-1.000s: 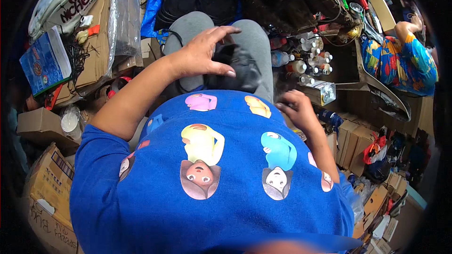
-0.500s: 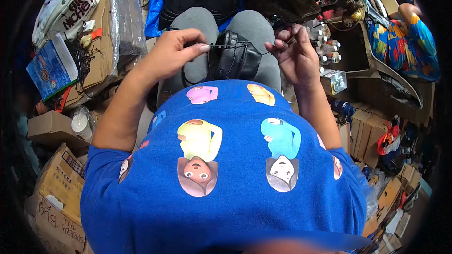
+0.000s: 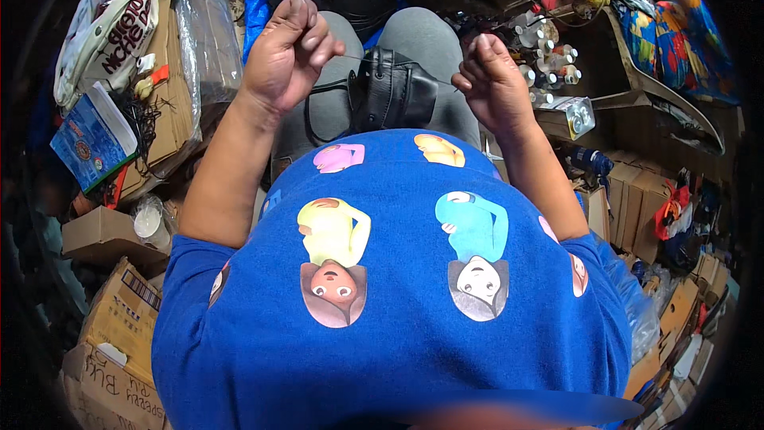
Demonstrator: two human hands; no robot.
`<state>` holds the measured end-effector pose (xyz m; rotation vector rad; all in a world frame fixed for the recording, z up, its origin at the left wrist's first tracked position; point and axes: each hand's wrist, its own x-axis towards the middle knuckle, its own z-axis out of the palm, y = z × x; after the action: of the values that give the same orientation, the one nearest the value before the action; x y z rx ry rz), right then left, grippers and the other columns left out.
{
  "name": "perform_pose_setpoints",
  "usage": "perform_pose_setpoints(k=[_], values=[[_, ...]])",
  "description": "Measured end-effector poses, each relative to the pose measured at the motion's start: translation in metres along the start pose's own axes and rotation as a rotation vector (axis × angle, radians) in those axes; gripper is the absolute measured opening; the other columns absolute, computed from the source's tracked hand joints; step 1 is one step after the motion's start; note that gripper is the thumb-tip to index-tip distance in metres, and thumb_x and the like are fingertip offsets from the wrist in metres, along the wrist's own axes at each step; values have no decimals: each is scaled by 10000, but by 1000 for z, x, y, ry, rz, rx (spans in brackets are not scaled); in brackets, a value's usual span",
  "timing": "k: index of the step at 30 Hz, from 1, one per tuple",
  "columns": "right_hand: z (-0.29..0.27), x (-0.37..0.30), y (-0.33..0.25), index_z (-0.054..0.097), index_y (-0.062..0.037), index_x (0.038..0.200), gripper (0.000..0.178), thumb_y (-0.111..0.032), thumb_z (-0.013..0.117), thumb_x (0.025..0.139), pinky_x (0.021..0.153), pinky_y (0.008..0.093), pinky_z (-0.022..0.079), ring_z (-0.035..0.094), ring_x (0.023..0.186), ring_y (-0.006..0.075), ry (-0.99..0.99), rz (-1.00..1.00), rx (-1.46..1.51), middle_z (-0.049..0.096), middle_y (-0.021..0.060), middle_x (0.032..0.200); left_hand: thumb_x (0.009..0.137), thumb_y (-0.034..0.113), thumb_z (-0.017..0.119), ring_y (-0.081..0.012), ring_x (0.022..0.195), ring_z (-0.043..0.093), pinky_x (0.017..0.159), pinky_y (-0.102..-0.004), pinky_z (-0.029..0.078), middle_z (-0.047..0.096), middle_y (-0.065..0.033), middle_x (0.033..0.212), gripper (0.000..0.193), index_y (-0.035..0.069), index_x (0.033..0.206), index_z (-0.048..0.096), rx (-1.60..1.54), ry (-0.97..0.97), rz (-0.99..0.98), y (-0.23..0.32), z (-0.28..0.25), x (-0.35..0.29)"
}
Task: Stitching or repairing a black shoe upper using thread.
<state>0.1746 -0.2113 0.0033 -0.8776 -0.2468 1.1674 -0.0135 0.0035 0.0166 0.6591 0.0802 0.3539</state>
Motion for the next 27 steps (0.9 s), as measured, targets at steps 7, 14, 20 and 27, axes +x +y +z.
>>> perform_pose_setpoints(k=[7,14,20,27], values=[[-22,-10,-7,488,-60,1234,405,-262,606,903,876,285,409,511,963,138,185,-30,-394,546,70,1084,951,120,489,-103,666,496,671,-250,437,462,1,721,145,98,994,625,776,1,24,2,14,-3],[-18,-28,-4,655,-13,1015,219,-157,664,851,826,257,431,558,914,114,213,-128,-885,634,32,974,789,-58,595,-131,846,560,780,-280,445,563,-16,791,267,94,987,689,1518,-55,146,7,41,-6],[1,-29,12,693,-34,843,136,-136,728,761,753,291,444,568,827,164,-59,-187,-1185,627,56,793,714,90,715,-167,871,559,835,-347,297,598,29,799,149,161,843,695,1856,-185,237,4,44,-7],[9,-21,17,679,-11,851,161,-115,726,737,765,309,444,573,826,185,-74,-135,-1206,620,78,800,673,126,750,-165,902,532,825,-358,262,532,34,728,160,191,815,713,1939,-142,383,8,44,-5]])
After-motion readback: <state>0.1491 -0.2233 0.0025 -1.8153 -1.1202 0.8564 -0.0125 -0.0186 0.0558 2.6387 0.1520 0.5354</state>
